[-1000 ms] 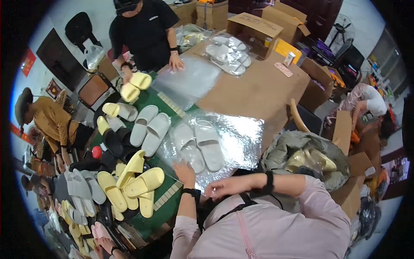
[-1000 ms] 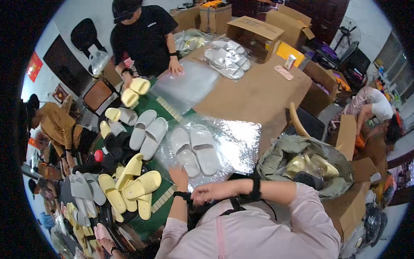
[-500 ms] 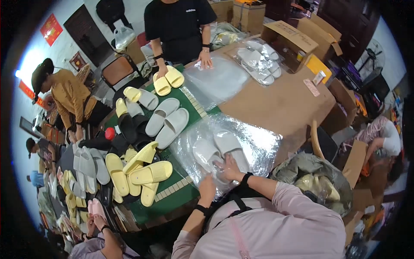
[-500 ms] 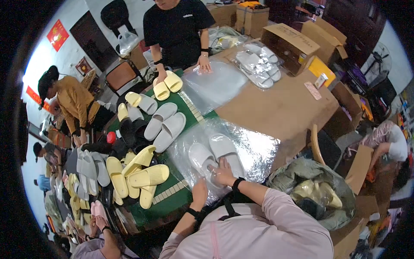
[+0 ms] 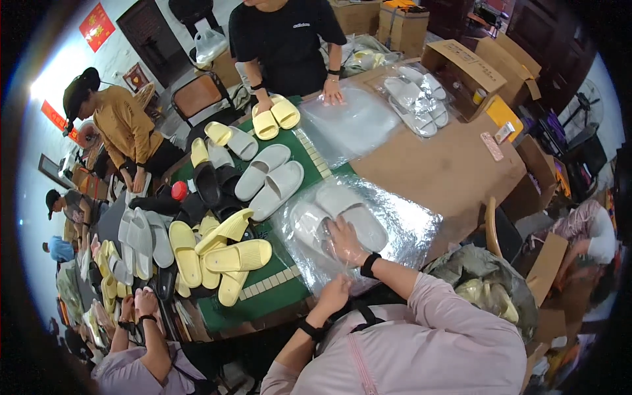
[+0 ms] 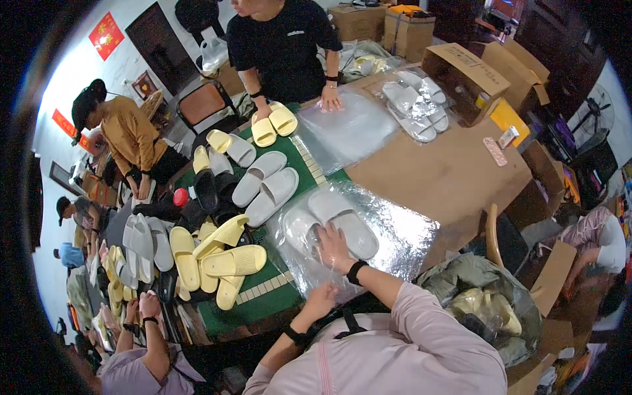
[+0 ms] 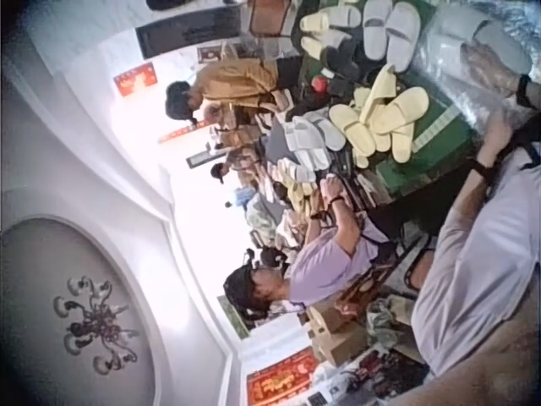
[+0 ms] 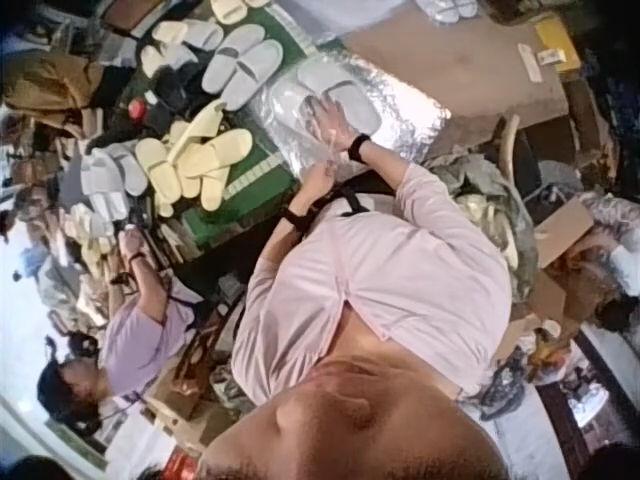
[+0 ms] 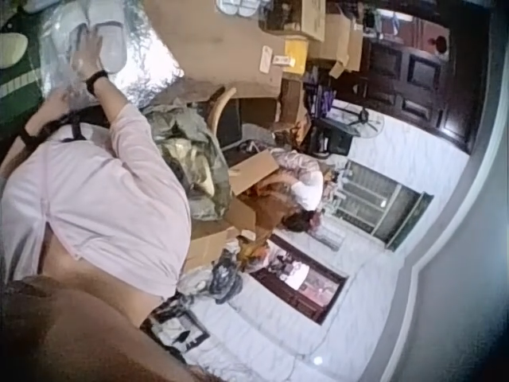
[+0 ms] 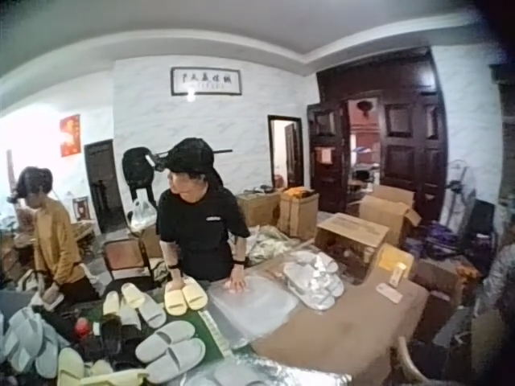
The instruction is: The recorder is seen packing and sorting pairs of slippers and sandals into large bags and boxes at a shoe manufacturing facility.
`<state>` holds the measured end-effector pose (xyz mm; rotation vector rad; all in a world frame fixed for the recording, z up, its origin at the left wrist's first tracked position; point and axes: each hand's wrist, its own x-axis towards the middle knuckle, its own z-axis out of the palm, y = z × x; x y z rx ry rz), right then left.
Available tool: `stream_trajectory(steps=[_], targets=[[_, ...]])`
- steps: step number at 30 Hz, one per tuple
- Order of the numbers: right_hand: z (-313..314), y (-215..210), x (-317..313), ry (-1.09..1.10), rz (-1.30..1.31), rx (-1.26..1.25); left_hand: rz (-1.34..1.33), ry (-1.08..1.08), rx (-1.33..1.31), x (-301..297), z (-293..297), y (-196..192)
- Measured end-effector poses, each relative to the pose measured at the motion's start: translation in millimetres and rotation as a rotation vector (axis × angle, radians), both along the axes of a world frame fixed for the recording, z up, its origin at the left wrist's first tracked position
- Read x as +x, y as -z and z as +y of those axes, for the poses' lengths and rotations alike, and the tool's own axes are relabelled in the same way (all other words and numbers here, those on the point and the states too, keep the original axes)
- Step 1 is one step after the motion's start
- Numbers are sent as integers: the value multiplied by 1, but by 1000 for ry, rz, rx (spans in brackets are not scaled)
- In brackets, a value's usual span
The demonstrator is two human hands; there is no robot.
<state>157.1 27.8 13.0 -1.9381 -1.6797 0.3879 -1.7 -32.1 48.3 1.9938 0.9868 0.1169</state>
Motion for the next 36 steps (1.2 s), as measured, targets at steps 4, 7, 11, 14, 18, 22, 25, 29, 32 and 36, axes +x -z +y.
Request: stream_trajectory(steps=[4, 7, 11, 14, 18, 22, 25, 29, 32, 36], targets=[[-5, -34, 20, -248, 130, 4, -300, -207, -200, 2, 34, -51], [-42, -111, 18, -262, 412, -50, -588, -435, -242, -3, 56, -75], [-96, -191, 25, -67, 96, 238, -766, -367, -278, 12, 60, -116], [-119, -179, 30, 99, -288, 162, -607, -94, -310, 28, 35, -161], [-153, -172, 35, 315, -7, 285, -663, 423, 24, 50, 6, -190], [-202, -169, 42, 540, 10, 405, -720, 705, 19, 81, -17, -195], [-227, -165, 51, 683, -34, 449, -672, 695, -307, 95, -40, -187], [-238, -163, 76, 861, -155, 476, -657, 647, -366, 110, -58, -179], [-219, -162, 104, 909, -264, 446, -611, 551, -313, 103, -50, -153], [-188, -159, 153, 896, -459, 524, -476, 449, -249, 89, -32, -130]])
